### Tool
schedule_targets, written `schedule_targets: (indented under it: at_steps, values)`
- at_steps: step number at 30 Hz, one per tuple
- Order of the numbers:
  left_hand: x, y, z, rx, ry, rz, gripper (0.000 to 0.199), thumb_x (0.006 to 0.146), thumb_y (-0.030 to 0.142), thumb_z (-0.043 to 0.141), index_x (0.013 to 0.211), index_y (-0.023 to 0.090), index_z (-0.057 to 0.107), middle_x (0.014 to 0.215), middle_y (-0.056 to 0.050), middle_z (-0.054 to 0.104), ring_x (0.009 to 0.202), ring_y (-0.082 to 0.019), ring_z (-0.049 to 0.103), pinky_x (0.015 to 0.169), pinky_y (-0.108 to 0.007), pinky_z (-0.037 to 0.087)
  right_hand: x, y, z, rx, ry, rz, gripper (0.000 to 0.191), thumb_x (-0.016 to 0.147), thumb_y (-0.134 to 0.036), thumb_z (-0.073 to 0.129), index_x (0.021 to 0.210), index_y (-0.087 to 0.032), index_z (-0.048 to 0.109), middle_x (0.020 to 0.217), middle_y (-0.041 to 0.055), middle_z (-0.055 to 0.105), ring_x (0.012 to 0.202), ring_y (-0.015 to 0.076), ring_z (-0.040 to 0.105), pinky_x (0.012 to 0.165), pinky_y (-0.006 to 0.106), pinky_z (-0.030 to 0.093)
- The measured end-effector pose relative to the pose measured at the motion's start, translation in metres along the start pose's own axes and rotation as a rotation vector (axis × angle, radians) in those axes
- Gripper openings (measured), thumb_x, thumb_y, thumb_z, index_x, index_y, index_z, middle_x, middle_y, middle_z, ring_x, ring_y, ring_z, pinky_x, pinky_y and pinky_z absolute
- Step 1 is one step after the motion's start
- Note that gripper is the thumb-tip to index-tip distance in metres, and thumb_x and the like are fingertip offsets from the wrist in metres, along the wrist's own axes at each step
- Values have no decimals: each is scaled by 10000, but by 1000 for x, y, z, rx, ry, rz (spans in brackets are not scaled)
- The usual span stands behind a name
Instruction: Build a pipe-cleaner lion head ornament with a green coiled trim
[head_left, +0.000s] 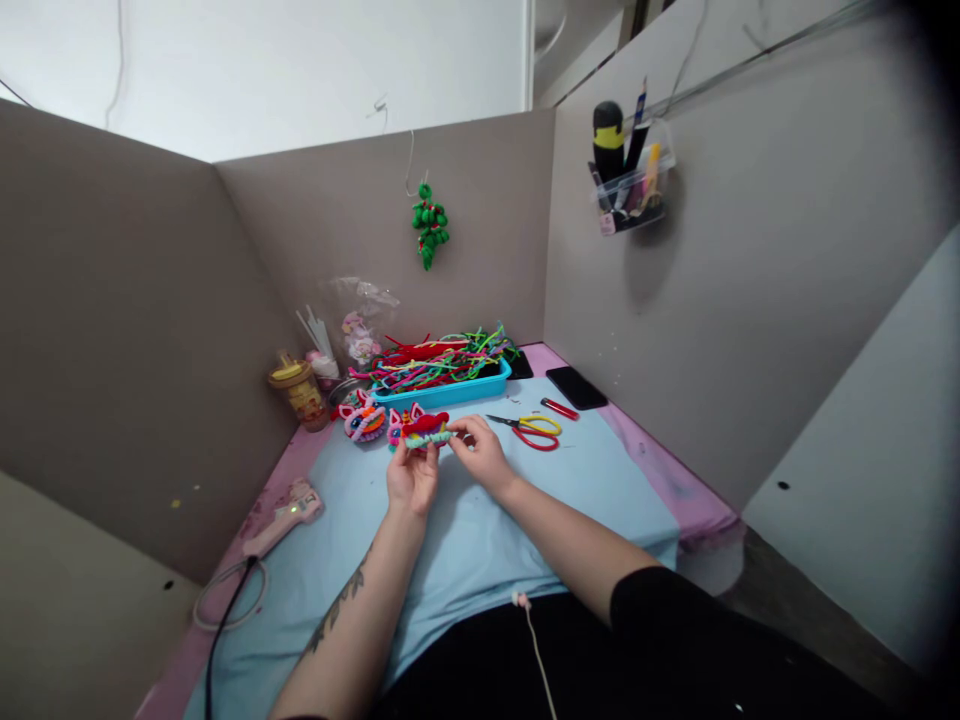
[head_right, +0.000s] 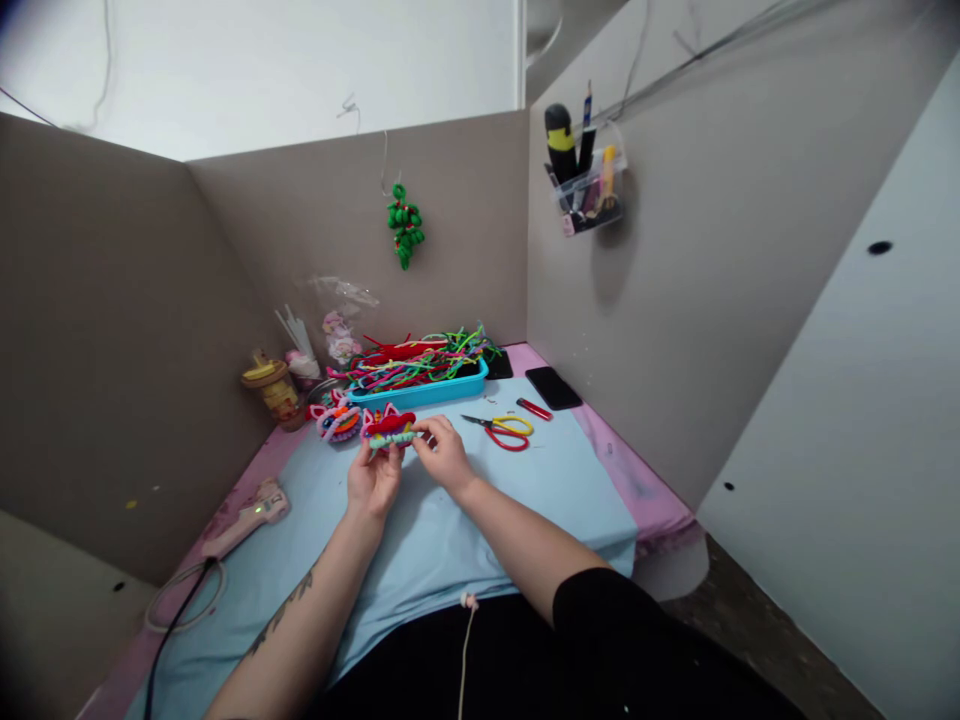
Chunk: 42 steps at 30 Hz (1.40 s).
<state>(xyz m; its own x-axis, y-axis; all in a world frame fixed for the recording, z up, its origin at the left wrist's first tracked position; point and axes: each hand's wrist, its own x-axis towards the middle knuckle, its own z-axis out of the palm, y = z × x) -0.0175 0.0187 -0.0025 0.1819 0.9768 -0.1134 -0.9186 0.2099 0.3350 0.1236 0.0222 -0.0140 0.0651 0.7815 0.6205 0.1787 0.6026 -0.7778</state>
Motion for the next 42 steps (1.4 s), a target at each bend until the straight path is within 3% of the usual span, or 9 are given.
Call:
schedule_targets:
  at_steps: [13, 25, 31, 42]
  values:
    - [0, -1, 0, -5, -2, -4, 361, 954, 292, 317, 1210, 229, 563, 873, -71, 689, 858, -154, 651, 659, -226, 575, 4, 1, -3, -192, -5, -99, 84, 795, -138, 475, 756, -190, 528, 776, 29, 513, 741, 157, 513, 637, 267, 448]
    - [-3, 2, 2, -26, -13, -75, 405, 955, 343, 294, 1243, 177, 526, 919, -114, 681, 898, -176, 642, 630, -205, 576, 5, 8, -3, -64, -83, -22, 56, 818, -200, 504, 802, -199, 558, 823, 21, 538, 756, 145, 539, 609, 240, 453]
    - [-2, 4, 2, -11, -26, -76, 368, 955, 322, 305, 1182, 197, 565, 958, -103, 667, 878, -164, 647, 608, -206, 586, 4, 5, -5, -98, -110, -141, 153, 792, -118, 497, 894, -208, 566, 911, 43, 556, 797, 157, 549, 698, 286, 480]
    - [-6, 2, 7, -20, -17, -101, 406, 958, 333, 290, 1244, 155, 517, 910, -118, 676, 870, -174, 652, 573, -167, 574, 1, 1, -7, -256, -41, -306, 158, 814, -125, 457, 871, -212, 575, 854, 64, 588, 874, 198, 545, 802, 357, 468]
